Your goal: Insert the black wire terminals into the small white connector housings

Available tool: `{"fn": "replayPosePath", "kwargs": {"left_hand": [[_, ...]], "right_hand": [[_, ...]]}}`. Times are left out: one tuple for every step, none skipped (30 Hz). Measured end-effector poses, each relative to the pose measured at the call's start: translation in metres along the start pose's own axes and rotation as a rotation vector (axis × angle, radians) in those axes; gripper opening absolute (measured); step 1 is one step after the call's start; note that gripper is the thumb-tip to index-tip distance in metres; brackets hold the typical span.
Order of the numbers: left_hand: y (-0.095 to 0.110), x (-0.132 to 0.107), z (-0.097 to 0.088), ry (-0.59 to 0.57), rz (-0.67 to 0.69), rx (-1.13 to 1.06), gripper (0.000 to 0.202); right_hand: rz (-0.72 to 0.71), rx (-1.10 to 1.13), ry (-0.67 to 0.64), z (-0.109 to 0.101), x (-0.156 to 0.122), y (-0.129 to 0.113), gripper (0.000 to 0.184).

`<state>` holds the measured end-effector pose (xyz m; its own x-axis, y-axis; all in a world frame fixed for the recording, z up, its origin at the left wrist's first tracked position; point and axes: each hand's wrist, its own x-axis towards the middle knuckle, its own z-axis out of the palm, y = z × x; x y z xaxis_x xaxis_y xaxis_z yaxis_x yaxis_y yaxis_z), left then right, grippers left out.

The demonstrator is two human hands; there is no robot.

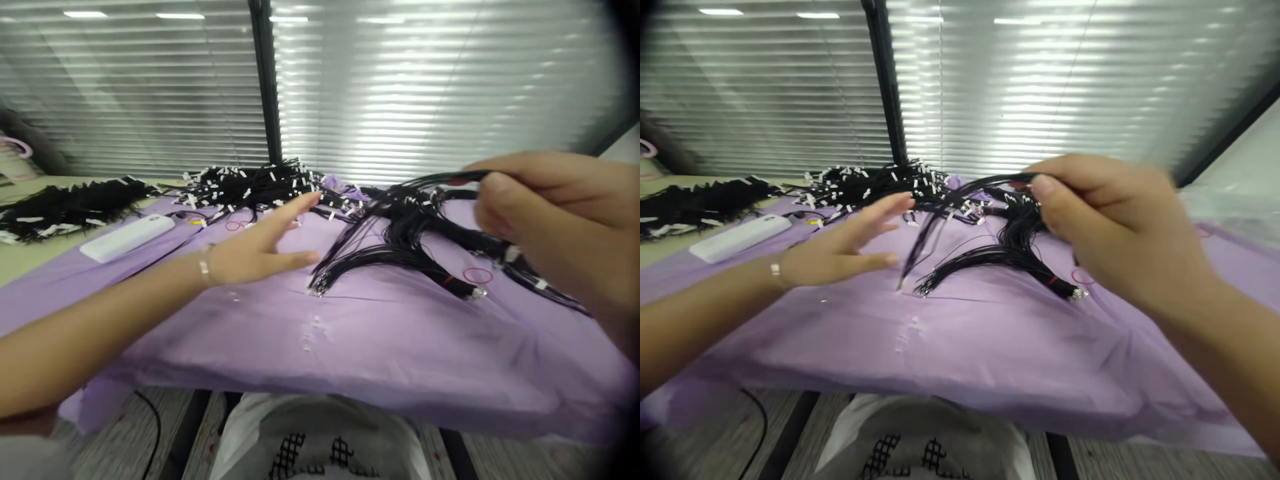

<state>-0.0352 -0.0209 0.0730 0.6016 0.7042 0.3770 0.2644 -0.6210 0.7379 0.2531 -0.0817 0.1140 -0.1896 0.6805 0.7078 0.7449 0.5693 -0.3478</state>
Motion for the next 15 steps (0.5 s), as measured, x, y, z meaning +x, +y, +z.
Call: {"fn": "replayPosePath", "kwargs": {"left_hand": [[-0.005, 0.011, 0.007, -0.004, -0.004, -0.038, 0.071], [-0.011, 0.020, 0.012, -0.016, -0.029, -0.074, 0.065], [-0.017, 0.026, 0.015, -0.064, -0.080, -0.127, 0.051], [-0.024, 0.029, 0.017, -0.128, -0.135, -0.198, 0.035], [-0.029, 0.030, 0.018, -0.174, -0.185, -0.282, 0.026], [-0.034, 0.029, 0.019, -0.201, -0.227, -0.370, 0.022], [-0.038, 0.027, 0.020, -0.193, -0.254, -0.447, 0.022], [-0.042, 0.024, 0.022, -0.155, -0.272, -0.504, 0.031], [-0.044, 0.021, 0.025, -0.103, -0.293, -0.542, 0.044], [-0.045, 0.017, 0.027, -0.049, -0.317, -0.563, 0.055], [-0.046, 0.015, 0.030, 0.002, -0.346, -0.577, 0.061], [-0.046, 0.013, 0.032, 0.046, -0.384, -0.596, 0.063], [-0.045, 0.011, 0.034, 0.084, -0.426, -0.625, 0.063], [-0.045, 0.010, 0.035, 0.107, -0.467, -0.649, 0.062], [-0.045, 0.008, 0.036, 0.108, -0.502, -0.665, 0.058]], "right_hand": [[0.000, -0.024, 0.017, 0.006, 0.010, -0.002, 0.021], [0.003, -0.013, 0.018, 0.012, 0.018, -0.001, 0.021], [0.012, -0.001, 0.014, 0.017, 0.025, 0.004, 0.022], [0.022, 0.035, 0.008, 0.021, 0.029, 0.012, 0.022], [0.033, 0.088, 0.002, 0.024, 0.032, 0.022, 0.022], [0.040, 0.144, -0.011, 0.027, 0.034, 0.033, 0.022], [0.047, 0.213, -0.016, 0.030, 0.035, 0.043, 0.022], [0.055, 0.301, -0.020, 0.033, 0.036, 0.053, 0.022], [0.056, 0.381, -0.029, 0.036, 0.037, 0.060, 0.022], [0.057, 0.447, -0.034, 0.039, 0.038, 0.065, 0.022], [0.056, 0.492, -0.044, 0.042, 0.039, 0.067, 0.022], [0.052, 0.513, -0.054, 0.045, 0.041, 0.067, 0.022], [0.048, 0.520, -0.062, 0.049, 0.042, 0.066, 0.023], [0.042, 0.522, -0.076, 0.051, 0.043, 0.063, 0.023], [0.036, 0.523, -0.083, 0.054, 0.043, 0.060, 0.024]]}}
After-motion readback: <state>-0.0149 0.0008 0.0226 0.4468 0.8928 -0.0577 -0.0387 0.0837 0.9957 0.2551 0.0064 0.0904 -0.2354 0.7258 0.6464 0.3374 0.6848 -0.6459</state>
